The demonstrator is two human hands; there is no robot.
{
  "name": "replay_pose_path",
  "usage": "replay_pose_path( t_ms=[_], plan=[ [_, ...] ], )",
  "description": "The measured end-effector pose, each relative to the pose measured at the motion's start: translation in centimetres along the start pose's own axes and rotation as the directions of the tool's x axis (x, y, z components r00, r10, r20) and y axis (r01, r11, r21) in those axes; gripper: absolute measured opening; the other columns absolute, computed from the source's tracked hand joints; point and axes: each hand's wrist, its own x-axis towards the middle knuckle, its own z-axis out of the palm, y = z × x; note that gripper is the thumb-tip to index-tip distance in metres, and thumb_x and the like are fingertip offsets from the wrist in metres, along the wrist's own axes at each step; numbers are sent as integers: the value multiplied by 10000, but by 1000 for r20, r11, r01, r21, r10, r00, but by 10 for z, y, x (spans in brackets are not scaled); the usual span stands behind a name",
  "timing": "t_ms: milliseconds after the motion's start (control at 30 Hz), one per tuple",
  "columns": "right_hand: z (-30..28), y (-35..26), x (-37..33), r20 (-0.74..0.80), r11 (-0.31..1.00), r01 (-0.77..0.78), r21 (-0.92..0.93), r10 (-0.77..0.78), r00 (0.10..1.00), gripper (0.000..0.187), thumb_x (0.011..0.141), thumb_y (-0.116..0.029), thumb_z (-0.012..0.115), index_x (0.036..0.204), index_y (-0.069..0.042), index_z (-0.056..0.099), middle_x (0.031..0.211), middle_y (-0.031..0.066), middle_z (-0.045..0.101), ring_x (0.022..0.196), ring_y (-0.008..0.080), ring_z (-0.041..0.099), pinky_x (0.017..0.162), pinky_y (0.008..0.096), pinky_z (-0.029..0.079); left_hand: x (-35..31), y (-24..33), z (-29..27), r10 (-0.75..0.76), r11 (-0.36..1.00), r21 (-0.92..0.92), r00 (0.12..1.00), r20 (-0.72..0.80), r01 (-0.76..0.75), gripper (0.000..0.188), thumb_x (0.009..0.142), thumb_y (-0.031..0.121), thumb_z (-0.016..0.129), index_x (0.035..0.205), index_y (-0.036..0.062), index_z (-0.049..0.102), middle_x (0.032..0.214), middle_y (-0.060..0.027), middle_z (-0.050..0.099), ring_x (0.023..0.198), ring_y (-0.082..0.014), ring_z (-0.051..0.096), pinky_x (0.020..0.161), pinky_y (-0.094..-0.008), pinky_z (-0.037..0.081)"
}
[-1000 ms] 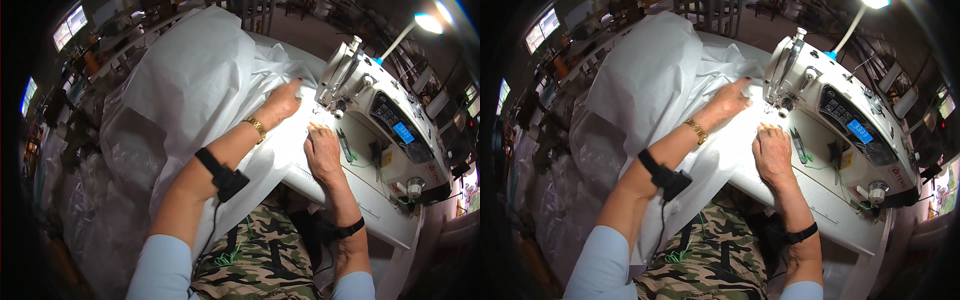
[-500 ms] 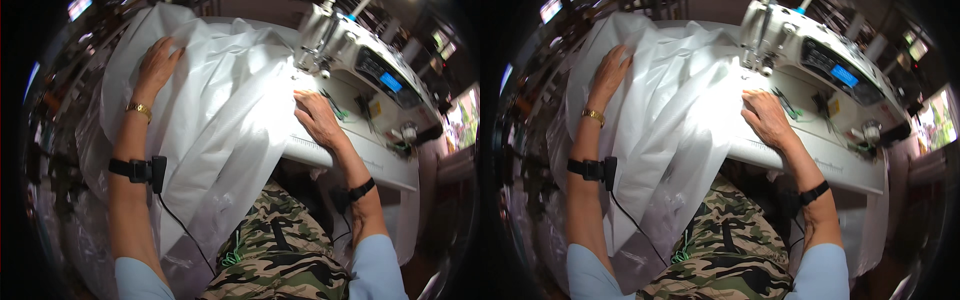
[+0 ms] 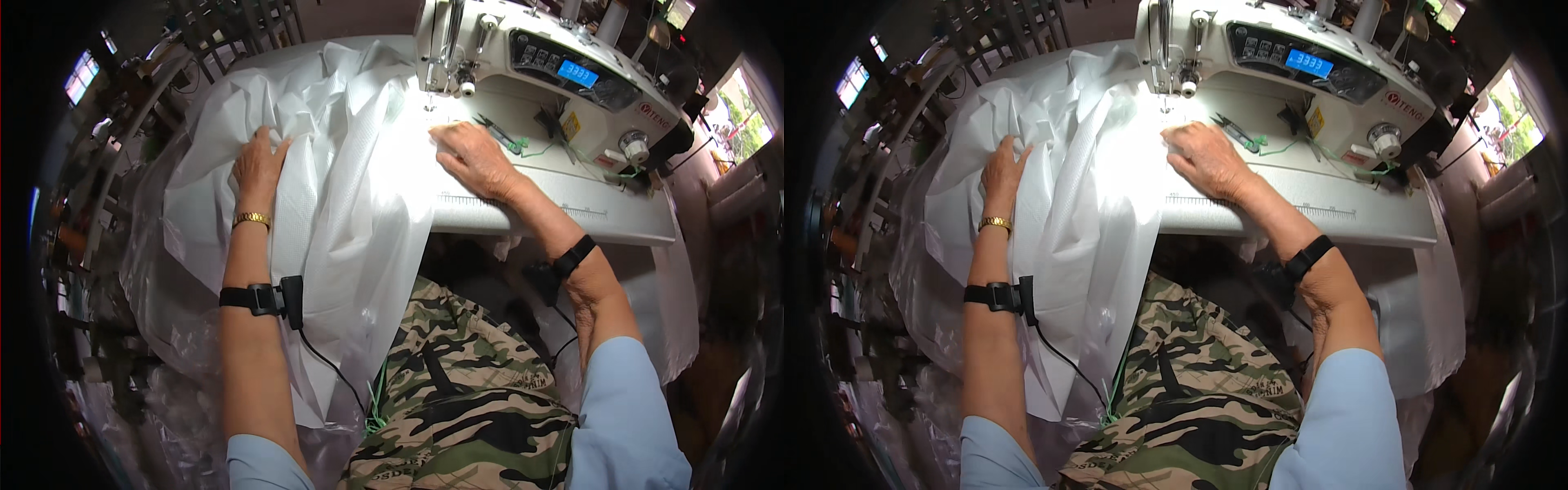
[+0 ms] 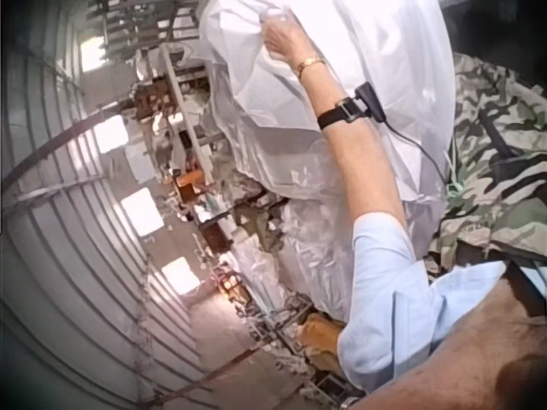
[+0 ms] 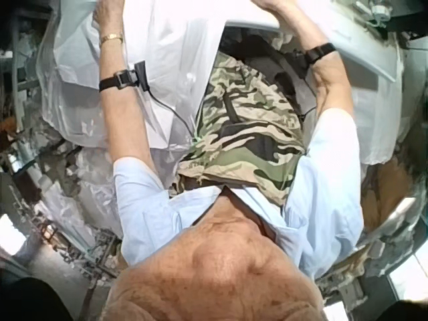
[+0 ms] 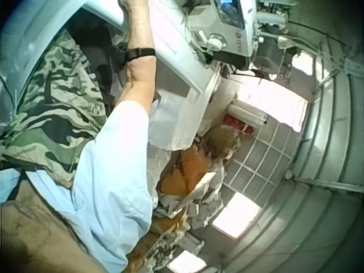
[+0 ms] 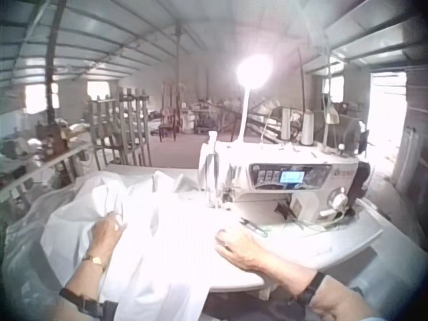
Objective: Sewing large white plastic sheets using an industrial sewing machine.
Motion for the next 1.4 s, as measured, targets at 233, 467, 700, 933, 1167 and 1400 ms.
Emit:
replay_pose_path(
  t_ms=[233,467,700,933,1167,1400],
  plan=[
    [10,-16,11,-199,976,194,96,-173,965,109,831,-10,629,934,-45,628,943,117,653,897,310,645,795,414,526,-15,-1,-15,-46,997,63,999,11,46,353,920,358,665,1080,52,590,990,-198,698,961,-416,654,788,-501,518],
    [-1,4,3,-133,987,134,87,-122,984,61,856,-84,643,884,-44,607,882,108,607,902,284,574,836,396,459,-75,-53,-52,-51,980,193,998,38,43,287,939,282,617,1098,43,608,1006,-211,692,956,-403,647,817,-491,506],
    [-2,29,2,-148,980,135,145,-114,982,84,847,-108,640,912,-57,626,895,89,603,933,271,575,884,400,449,-277,-137,-96,-98,920,381,887,452,-92,377,856,182,650,1206,44,642,893,-202,709,782,-374,691,720,-471,562],
    [-4,-6,-25,-271,962,274,21,-258,927,171,816,-121,649,982,-79,650,974,84,648,1024,275,579,947,462,430,-221,-122,-190,-293,840,512,945,148,181,297,844,198,724,1030,-16,634,904,-171,691,803,-336,669,723,-408,529],
    [31,-111,-38,-114,922,379,78,-369,922,589,761,-280,790,1267,-80,562,1247,170,533,1235,329,483,1045,478,374,-237,105,-157,483,821,-464,838,256,-332,226,898,47,586,1105,-14,651,1003,-212,691,931,-387,675,829,-422,542],
    [15,-123,-36,-336,955,291,57,-256,907,423,817,-201,728,1178,-35,583,1075,118,630,1025,282,589,926,443,422,-300,114,-52,82,955,-297,932,354,29,396,890,97,622,1262,4,521,1199,-223,554,1097,-418,566,912,-448,491]
  ],
)
